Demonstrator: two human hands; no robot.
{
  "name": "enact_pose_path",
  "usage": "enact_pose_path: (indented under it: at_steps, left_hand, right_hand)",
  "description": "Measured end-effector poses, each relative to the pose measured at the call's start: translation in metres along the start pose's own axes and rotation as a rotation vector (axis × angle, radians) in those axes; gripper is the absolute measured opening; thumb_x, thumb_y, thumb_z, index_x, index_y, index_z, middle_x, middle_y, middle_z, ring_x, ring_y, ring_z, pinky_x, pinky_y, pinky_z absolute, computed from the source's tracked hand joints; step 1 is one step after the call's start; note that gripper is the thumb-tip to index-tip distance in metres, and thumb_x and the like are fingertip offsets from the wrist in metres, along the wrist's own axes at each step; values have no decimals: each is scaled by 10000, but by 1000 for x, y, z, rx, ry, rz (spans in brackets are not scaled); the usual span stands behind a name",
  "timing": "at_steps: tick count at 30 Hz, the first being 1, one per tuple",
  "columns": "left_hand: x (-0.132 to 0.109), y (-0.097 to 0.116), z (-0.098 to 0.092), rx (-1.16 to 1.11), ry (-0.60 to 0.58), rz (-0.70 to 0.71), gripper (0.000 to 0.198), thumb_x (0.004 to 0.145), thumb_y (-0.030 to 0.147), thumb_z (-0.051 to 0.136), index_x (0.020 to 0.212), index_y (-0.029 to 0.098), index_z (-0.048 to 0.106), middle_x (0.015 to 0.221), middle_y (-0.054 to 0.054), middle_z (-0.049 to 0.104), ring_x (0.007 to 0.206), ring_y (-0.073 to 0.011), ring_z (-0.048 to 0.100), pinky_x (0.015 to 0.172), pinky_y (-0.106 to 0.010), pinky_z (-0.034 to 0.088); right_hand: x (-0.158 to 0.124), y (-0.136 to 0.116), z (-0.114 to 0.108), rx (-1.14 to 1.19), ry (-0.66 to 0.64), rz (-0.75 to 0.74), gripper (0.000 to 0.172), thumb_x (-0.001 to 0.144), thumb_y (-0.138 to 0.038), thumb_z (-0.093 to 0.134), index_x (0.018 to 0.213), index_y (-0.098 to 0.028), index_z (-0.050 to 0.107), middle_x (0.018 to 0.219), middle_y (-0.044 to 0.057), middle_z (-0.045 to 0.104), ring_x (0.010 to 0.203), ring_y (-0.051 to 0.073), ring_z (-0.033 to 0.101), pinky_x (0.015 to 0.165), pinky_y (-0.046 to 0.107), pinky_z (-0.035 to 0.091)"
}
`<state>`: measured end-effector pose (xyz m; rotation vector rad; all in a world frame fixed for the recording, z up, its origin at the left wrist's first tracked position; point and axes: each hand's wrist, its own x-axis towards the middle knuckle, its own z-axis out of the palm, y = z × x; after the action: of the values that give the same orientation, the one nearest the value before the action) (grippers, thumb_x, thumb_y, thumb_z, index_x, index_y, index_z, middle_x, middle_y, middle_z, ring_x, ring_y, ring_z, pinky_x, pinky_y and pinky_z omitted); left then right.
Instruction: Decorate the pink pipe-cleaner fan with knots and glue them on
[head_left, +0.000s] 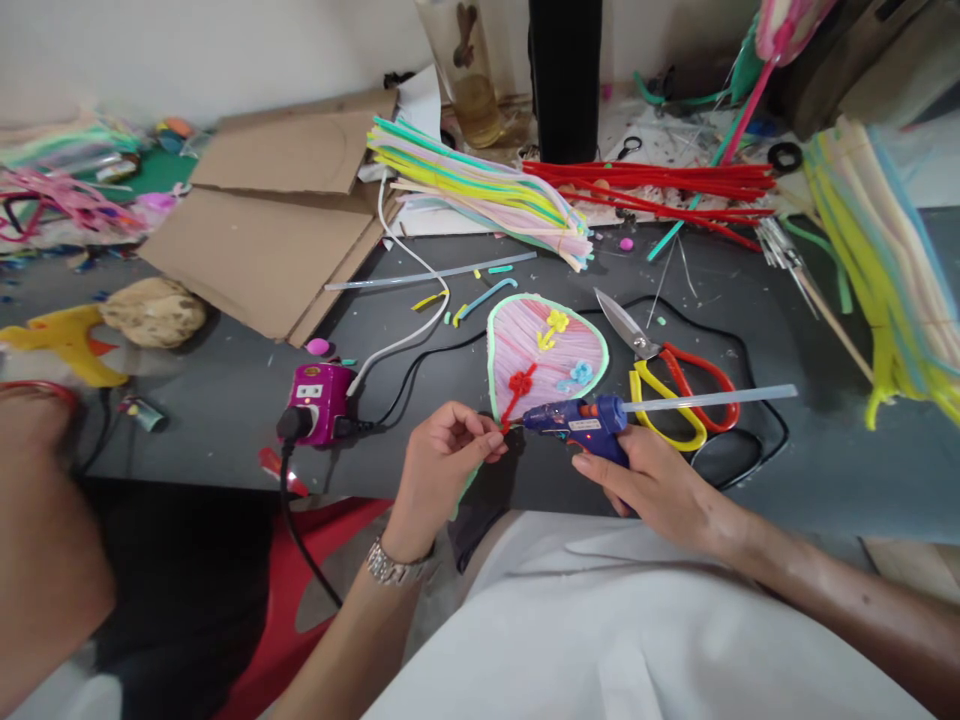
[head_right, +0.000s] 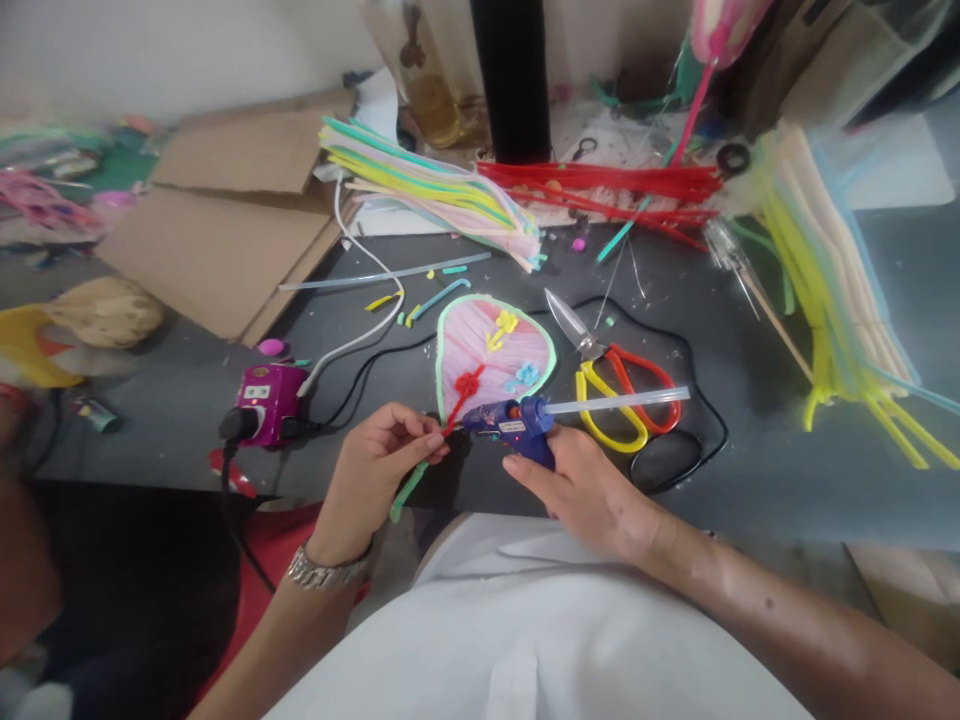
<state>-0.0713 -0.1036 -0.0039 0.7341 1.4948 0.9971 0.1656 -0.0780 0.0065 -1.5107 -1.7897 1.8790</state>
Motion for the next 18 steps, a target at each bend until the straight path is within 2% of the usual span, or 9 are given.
enact_pose_path:
  at_steps: [18]
  left_hand:
    - [0,-2,0,-13,-3,12,323,695,251,861,712,170,549,703,6,695,622,-112,665,602,-215,540]
  right_hand:
    - [1,0,-1,-2,7,14,454,932,-495,528,581,-220,440,449,-38,477,438,100,444,485,255,344]
